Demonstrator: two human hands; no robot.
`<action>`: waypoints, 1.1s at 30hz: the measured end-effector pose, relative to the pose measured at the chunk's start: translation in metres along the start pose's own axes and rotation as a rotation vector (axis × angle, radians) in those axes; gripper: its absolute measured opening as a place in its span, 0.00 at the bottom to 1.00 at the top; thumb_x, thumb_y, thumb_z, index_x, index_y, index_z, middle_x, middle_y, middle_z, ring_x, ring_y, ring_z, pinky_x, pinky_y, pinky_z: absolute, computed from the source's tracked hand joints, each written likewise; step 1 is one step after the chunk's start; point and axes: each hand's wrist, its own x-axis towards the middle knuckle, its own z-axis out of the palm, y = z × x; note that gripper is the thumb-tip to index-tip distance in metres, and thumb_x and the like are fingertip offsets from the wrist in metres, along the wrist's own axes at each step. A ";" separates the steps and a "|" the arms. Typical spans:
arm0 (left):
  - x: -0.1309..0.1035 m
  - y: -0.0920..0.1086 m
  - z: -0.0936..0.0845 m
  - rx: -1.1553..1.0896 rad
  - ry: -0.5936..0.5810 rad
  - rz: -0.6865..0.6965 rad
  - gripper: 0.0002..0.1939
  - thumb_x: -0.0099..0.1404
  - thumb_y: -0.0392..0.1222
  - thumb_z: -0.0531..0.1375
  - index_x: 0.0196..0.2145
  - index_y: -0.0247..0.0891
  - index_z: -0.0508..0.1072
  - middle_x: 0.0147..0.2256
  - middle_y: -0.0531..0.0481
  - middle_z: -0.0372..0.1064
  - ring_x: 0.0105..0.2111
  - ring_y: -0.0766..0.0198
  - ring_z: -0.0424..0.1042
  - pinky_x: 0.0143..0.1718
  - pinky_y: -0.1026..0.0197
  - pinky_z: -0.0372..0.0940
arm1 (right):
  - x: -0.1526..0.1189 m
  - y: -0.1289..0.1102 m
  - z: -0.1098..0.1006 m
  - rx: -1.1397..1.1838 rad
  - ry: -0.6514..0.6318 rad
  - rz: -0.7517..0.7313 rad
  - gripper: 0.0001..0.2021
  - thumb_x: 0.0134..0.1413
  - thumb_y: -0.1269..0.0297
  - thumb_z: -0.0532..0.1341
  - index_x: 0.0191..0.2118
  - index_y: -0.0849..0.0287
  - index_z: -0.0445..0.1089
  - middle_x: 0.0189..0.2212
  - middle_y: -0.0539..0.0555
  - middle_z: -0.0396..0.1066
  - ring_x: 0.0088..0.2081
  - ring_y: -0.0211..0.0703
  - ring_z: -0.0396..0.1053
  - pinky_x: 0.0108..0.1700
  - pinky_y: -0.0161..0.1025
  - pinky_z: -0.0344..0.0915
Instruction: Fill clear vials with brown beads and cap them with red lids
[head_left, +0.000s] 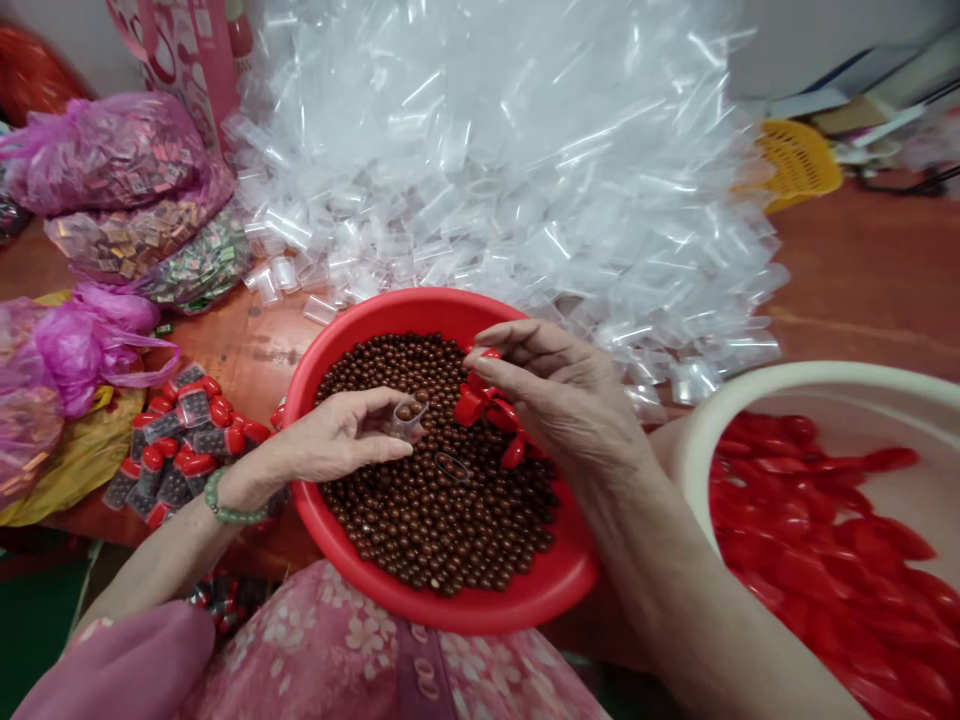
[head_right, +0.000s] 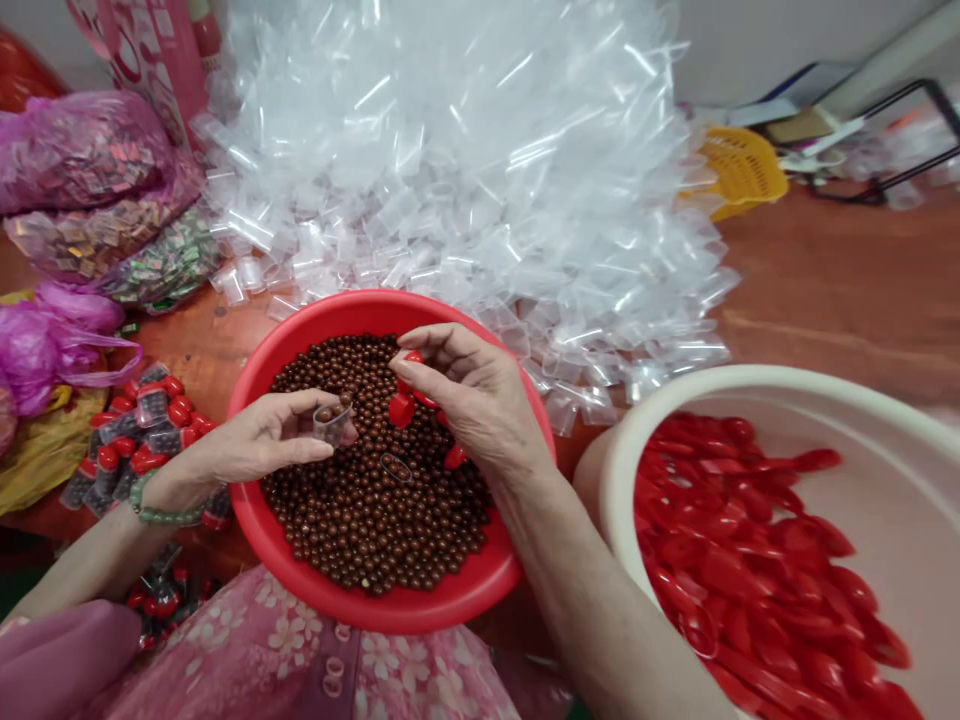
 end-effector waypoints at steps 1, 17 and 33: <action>-0.001 -0.001 0.002 -0.015 -0.004 0.005 0.19 0.59 0.42 0.66 0.47 0.35 0.71 0.45 0.45 0.73 0.47 0.62 0.72 0.53 0.57 0.64 | 0.000 -0.002 0.005 0.076 0.013 -0.002 0.12 0.47 0.58 0.69 0.37 0.54 0.70 0.30 0.49 0.71 0.31 0.38 0.70 0.36 0.37 0.70; -0.009 -0.015 0.021 -0.103 0.053 0.044 0.24 0.61 0.58 0.62 0.41 0.33 0.69 0.35 0.47 0.70 0.34 0.66 0.72 0.39 0.61 0.69 | 0.006 -0.023 0.018 -0.300 -0.655 -0.219 0.16 0.49 0.56 0.69 0.42 0.57 0.72 0.32 0.50 0.67 0.32 0.37 0.63 0.36 0.36 0.63; -0.010 -0.020 0.011 -0.109 0.026 0.053 0.14 0.64 0.46 0.62 0.40 0.32 0.70 0.34 0.48 0.70 0.33 0.68 0.70 0.38 0.63 0.67 | 0.004 -0.013 0.027 -0.364 -0.654 -0.182 0.15 0.50 0.51 0.68 0.31 0.56 0.66 0.27 0.48 0.64 0.29 0.37 0.60 0.32 0.35 0.60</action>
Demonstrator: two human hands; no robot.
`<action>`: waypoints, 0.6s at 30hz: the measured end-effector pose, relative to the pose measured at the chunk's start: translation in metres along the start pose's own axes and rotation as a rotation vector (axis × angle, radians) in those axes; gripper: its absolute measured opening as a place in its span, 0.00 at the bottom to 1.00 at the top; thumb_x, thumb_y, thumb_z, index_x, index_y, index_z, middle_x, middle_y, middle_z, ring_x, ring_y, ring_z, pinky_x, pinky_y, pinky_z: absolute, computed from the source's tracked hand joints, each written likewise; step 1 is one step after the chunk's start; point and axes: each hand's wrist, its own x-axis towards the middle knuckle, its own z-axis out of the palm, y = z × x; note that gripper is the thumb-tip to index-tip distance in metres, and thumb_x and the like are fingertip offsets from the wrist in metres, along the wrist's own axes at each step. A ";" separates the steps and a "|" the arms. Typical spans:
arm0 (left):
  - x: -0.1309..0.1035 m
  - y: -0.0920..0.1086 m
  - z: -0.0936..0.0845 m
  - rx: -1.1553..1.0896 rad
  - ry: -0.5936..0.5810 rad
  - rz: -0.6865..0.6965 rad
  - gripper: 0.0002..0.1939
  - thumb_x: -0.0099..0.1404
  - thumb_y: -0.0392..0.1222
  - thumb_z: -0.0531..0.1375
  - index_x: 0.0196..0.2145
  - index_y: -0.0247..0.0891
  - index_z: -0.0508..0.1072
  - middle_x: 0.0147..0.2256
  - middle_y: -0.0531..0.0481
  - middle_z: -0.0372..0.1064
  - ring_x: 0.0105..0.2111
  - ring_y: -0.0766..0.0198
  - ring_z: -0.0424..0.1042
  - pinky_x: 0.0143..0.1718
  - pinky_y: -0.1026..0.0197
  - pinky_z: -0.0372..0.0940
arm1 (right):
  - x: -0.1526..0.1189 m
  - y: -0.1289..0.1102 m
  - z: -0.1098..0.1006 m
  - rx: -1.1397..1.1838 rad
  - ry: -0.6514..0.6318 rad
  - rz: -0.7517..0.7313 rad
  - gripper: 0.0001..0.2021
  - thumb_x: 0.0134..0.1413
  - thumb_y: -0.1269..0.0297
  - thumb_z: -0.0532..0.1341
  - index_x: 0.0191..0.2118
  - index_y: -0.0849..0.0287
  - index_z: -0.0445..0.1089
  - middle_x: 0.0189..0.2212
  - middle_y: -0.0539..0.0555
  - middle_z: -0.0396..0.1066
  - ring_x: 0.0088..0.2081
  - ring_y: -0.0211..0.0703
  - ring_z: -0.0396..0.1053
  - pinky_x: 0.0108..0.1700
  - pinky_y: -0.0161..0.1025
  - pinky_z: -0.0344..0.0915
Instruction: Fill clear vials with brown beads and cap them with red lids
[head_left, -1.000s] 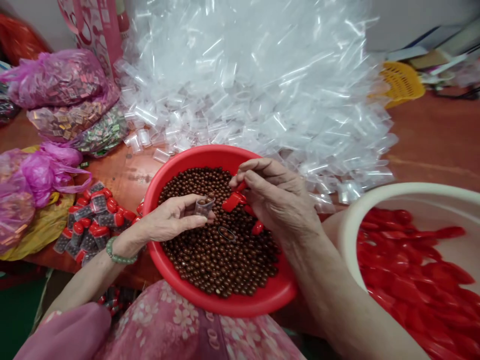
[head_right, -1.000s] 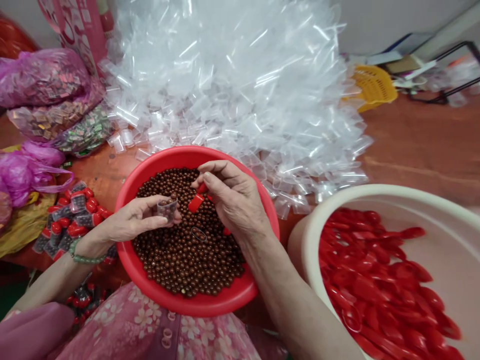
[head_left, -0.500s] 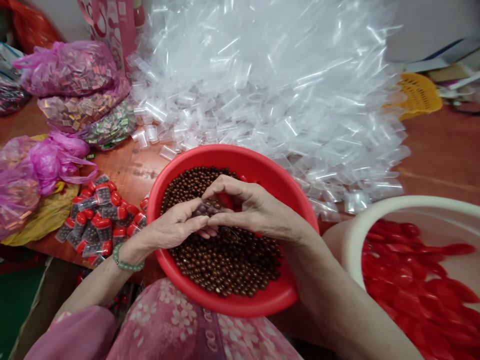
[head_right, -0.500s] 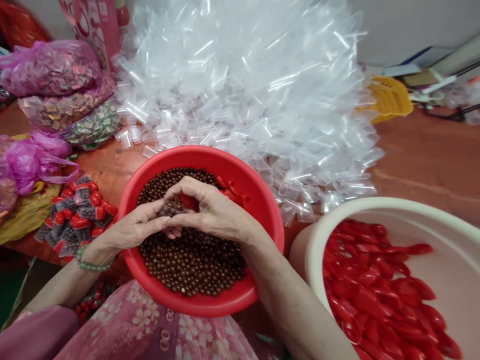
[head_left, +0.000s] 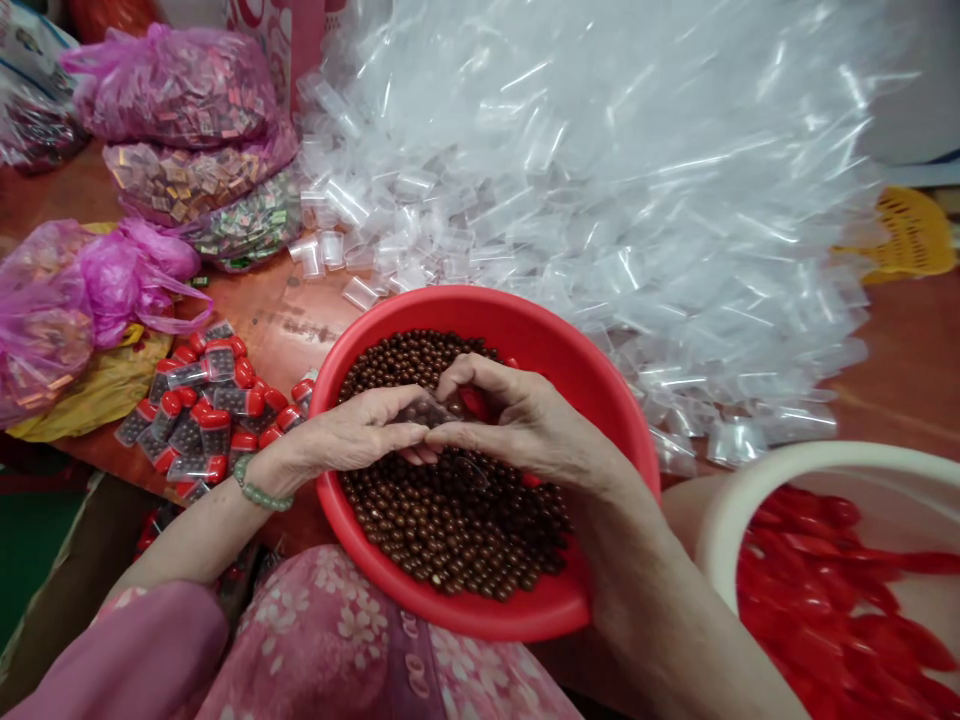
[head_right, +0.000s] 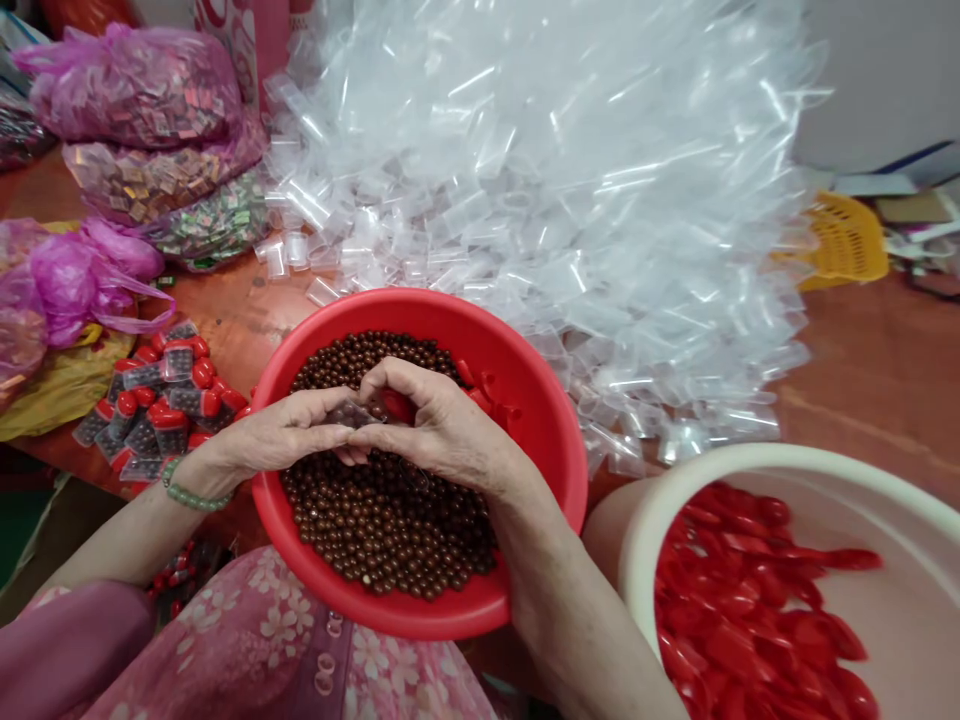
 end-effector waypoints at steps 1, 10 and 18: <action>0.000 -0.001 0.000 0.001 0.003 0.001 0.13 0.64 0.45 0.62 0.40 0.33 0.70 0.33 0.48 0.70 0.33 0.68 0.70 0.38 0.63 0.67 | 0.000 0.000 0.000 -0.007 -0.004 0.008 0.16 0.49 0.50 0.68 0.30 0.56 0.65 0.25 0.47 0.63 0.28 0.36 0.58 0.31 0.35 0.59; 0.001 -0.004 0.000 -0.105 0.020 -0.001 0.15 0.61 0.47 0.65 0.40 0.34 0.70 0.33 0.49 0.71 0.33 0.67 0.72 0.38 0.63 0.68 | 0.000 0.000 0.003 0.005 0.023 -0.003 0.17 0.51 0.50 0.67 0.26 0.56 0.63 0.22 0.46 0.60 0.25 0.35 0.56 0.28 0.35 0.57; -0.001 -0.002 -0.001 -0.222 0.072 0.000 0.20 0.58 0.47 0.68 0.43 0.32 0.71 0.34 0.48 0.73 0.34 0.67 0.74 0.39 0.63 0.68 | -0.004 0.009 -0.005 -0.010 0.155 0.070 0.16 0.45 0.55 0.70 0.34 0.55 0.65 0.27 0.46 0.62 0.26 0.35 0.56 0.29 0.35 0.57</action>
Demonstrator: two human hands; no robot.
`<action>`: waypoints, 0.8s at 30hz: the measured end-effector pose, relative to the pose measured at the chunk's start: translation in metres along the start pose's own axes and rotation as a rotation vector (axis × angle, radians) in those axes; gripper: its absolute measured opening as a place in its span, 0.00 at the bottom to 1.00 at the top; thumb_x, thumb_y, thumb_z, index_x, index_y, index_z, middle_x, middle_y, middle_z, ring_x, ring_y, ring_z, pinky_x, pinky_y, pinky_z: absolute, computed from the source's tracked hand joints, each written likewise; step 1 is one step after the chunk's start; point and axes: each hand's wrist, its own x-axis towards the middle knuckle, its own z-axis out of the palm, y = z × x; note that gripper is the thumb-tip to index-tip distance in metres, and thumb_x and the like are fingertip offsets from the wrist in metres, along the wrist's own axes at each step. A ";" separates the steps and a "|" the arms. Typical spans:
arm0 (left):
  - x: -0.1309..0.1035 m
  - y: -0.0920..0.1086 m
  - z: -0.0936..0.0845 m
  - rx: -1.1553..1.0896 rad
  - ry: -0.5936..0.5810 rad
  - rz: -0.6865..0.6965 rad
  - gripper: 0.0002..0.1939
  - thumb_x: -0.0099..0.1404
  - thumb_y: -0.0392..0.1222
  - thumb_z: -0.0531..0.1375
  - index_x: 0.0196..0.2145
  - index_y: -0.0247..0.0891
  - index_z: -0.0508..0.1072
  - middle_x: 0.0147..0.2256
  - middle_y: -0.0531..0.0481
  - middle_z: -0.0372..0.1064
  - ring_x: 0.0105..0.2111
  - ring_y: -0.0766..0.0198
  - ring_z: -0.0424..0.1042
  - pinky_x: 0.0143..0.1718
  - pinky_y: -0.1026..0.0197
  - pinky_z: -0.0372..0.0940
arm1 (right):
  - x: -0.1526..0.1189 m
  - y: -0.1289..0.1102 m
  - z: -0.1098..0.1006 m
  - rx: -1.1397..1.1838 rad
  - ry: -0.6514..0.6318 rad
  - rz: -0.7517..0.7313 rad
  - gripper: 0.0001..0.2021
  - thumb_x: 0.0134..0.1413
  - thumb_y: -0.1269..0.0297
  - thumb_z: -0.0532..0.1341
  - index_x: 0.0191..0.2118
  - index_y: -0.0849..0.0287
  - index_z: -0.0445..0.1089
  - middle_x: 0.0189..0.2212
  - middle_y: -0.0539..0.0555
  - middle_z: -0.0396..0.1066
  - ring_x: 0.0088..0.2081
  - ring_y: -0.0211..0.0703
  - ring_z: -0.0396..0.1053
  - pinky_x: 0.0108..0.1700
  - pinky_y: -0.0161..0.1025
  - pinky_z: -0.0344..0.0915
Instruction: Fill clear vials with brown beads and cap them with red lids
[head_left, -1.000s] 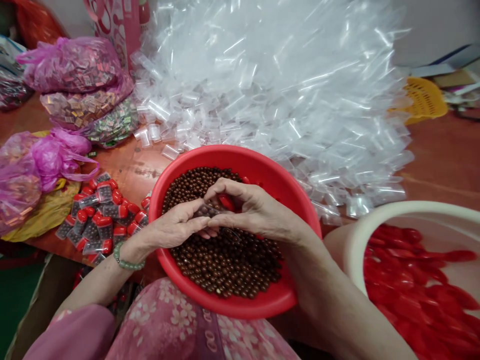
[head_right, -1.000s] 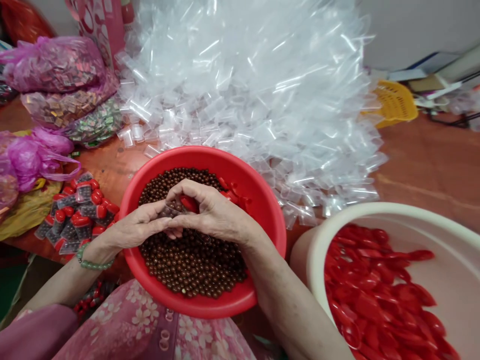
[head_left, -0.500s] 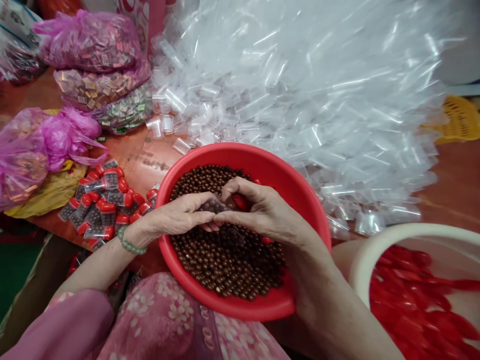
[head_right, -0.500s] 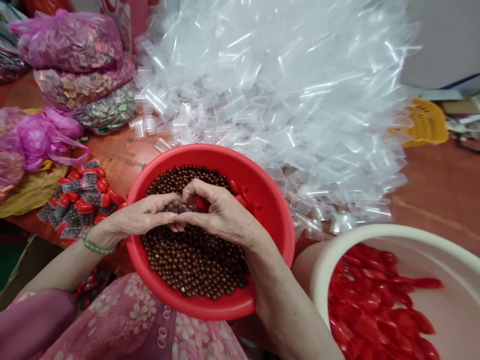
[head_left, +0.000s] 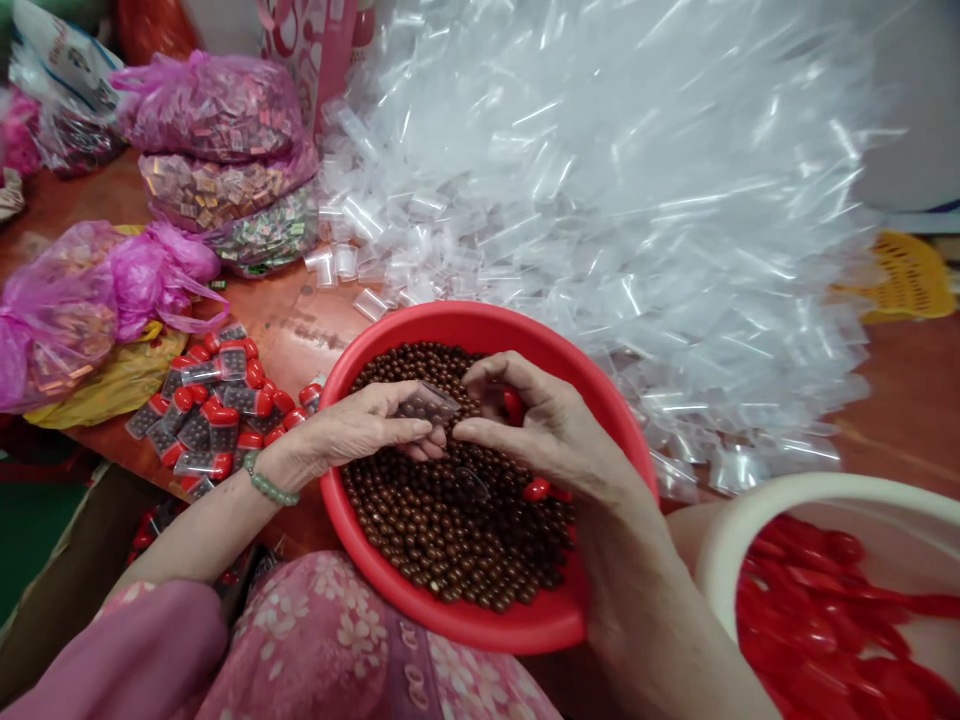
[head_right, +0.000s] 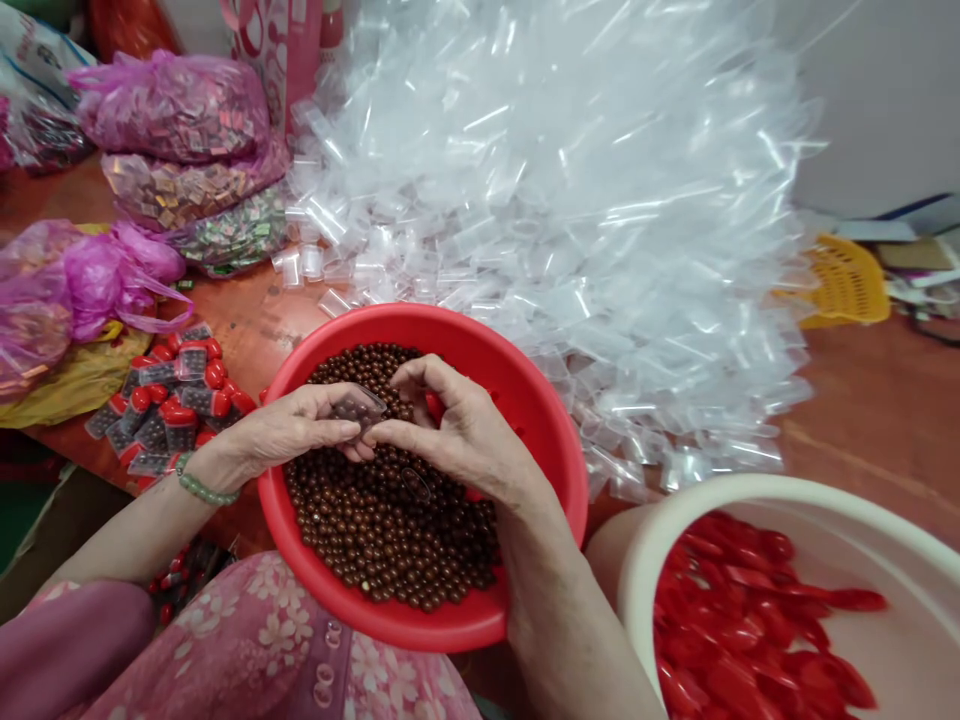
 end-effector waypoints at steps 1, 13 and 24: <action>0.000 0.000 0.000 -0.016 0.016 0.004 0.19 0.57 0.46 0.68 0.42 0.32 0.71 0.34 0.47 0.73 0.35 0.66 0.75 0.39 0.62 0.69 | 0.001 0.002 0.000 0.029 0.040 0.037 0.16 0.46 0.54 0.69 0.37 0.54 0.66 0.29 0.46 0.63 0.27 0.35 0.57 0.28 0.35 0.57; 0.010 -0.009 0.027 -0.095 0.303 0.112 0.20 0.44 0.40 0.74 0.32 0.33 0.72 0.32 0.54 0.70 0.32 0.70 0.69 0.38 0.62 0.66 | 0.025 -0.010 0.051 0.842 0.614 0.139 0.19 0.47 0.46 0.66 0.32 0.54 0.62 0.20 0.41 0.49 0.21 0.31 0.54 0.24 0.31 0.59; 0.011 -0.011 0.021 -0.043 0.393 0.231 0.15 0.48 0.38 0.70 0.32 0.33 0.71 0.29 0.55 0.69 0.29 0.70 0.68 0.35 0.63 0.64 | 0.003 0.002 0.049 0.661 0.464 0.104 0.13 0.52 0.52 0.65 0.40 0.54 0.74 0.29 0.47 0.71 0.32 0.35 0.69 0.38 0.34 0.68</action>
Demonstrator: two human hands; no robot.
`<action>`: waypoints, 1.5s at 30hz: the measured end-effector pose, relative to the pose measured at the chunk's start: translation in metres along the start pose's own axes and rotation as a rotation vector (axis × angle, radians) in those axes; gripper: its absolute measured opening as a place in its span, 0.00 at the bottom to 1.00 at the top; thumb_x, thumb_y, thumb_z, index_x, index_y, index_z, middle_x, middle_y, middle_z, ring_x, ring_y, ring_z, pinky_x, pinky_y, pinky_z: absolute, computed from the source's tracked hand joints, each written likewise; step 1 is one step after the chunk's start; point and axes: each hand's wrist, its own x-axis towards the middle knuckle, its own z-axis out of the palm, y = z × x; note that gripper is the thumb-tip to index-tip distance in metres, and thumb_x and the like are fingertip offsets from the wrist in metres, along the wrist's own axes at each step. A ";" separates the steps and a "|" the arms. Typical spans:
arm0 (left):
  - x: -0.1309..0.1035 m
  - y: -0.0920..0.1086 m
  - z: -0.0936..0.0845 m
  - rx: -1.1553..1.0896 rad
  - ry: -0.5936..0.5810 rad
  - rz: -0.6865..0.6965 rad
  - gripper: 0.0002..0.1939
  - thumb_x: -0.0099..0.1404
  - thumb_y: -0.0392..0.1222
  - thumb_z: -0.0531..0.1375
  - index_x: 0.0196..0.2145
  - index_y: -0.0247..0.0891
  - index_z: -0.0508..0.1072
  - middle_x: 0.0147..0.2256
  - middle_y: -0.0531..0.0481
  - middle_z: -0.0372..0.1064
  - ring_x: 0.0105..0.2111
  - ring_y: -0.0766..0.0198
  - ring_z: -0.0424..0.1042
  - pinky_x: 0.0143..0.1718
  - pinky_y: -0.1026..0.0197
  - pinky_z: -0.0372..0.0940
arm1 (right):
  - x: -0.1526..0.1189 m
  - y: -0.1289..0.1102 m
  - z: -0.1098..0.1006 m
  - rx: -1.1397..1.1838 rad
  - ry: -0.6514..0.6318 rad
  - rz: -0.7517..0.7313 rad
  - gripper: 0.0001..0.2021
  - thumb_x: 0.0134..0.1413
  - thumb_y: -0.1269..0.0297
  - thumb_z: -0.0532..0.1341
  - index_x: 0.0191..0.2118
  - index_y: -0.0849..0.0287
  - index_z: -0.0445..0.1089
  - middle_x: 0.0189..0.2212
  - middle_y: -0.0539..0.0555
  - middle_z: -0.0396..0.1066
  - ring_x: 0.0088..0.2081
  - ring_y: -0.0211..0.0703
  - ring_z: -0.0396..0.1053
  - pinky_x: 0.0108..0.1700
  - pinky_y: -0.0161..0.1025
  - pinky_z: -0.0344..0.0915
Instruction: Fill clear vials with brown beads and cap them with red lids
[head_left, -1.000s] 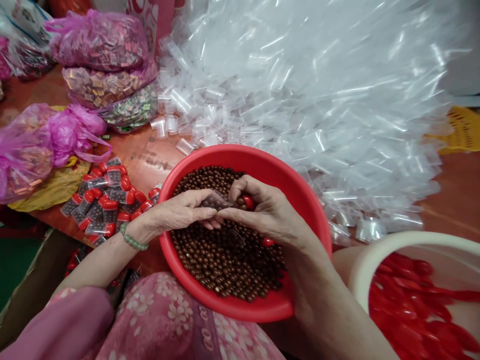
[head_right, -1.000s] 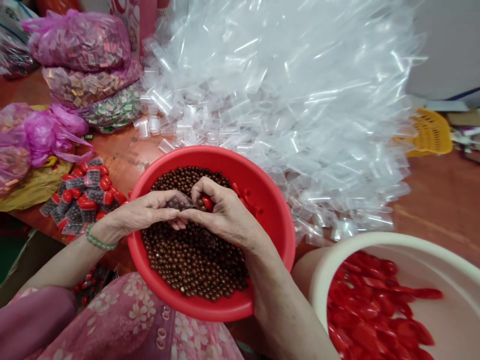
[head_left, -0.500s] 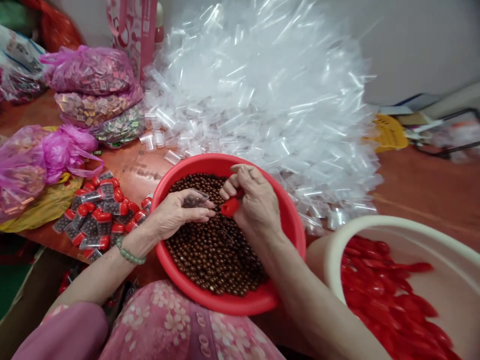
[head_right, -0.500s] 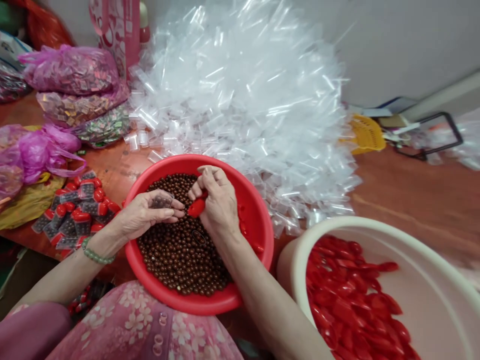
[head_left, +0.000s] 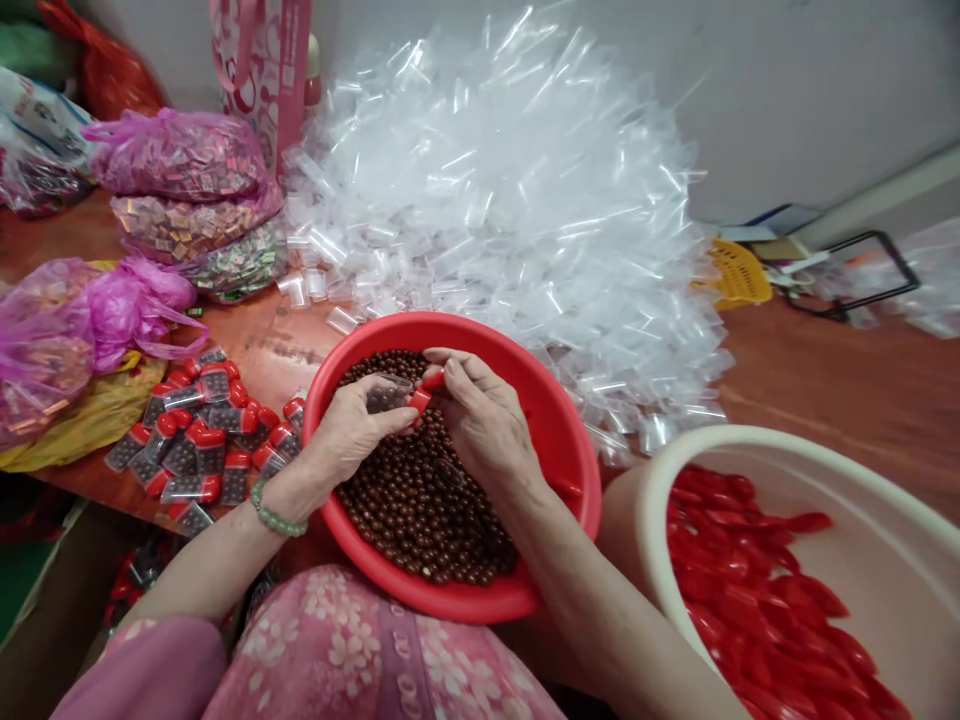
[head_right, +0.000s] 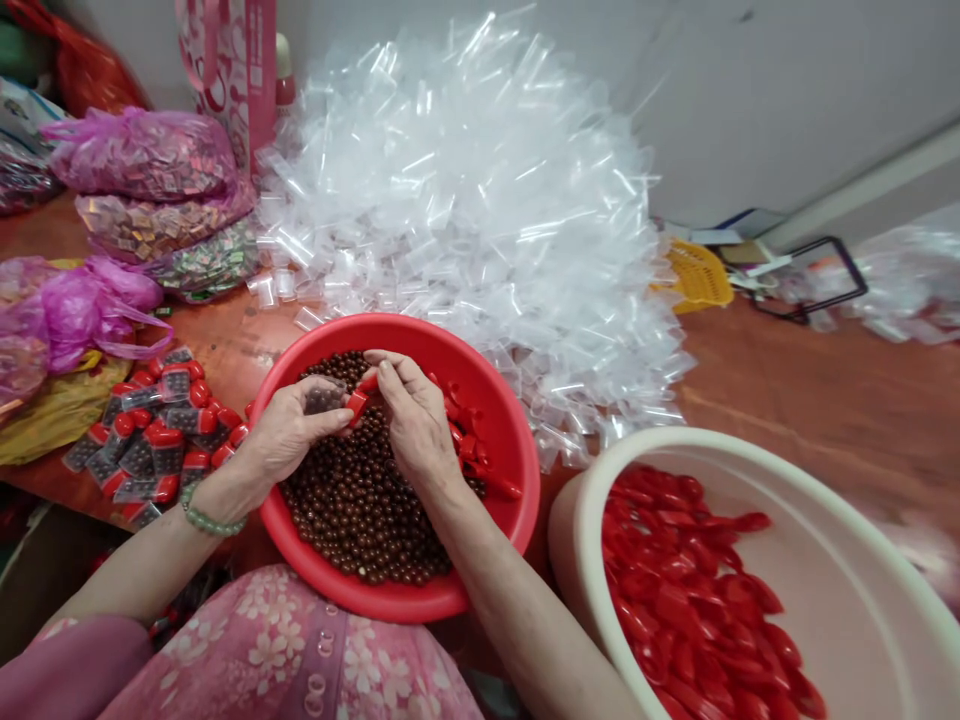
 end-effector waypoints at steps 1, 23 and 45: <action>0.000 0.000 -0.002 -0.022 -0.002 0.003 0.15 0.48 0.38 0.70 0.32 0.33 0.71 0.29 0.55 0.69 0.29 0.70 0.68 0.35 0.63 0.64 | -0.001 -0.002 -0.004 -0.013 -0.014 0.016 0.13 0.51 0.53 0.66 0.41 0.54 0.74 0.30 0.48 0.73 0.32 0.35 0.71 0.39 0.35 0.69; 0.000 0.002 -0.004 0.078 0.021 0.064 0.12 0.49 0.35 0.68 0.32 0.34 0.72 0.31 0.54 0.70 0.33 0.69 0.68 0.41 0.62 0.61 | -0.013 -0.020 -0.014 -0.318 -0.071 0.030 0.11 0.43 0.59 0.71 0.35 0.56 0.78 0.28 0.48 0.74 0.21 0.33 0.68 0.23 0.32 0.69; -0.007 0.009 -0.002 0.055 0.069 -0.019 0.11 0.48 0.32 0.69 0.27 0.35 0.69 0.25 0.56 0.68 0.28 0.70 0.66 0.35 0.64 0.60 | -0.023 -0.008 -0.013 -0.303 -0.125 0.008 0.13 0.41 0.62 0.73 0.37 0.53 0.79 0.31 0.50 0.78 0.32 0.39 0.74 0.36 0.39 0.75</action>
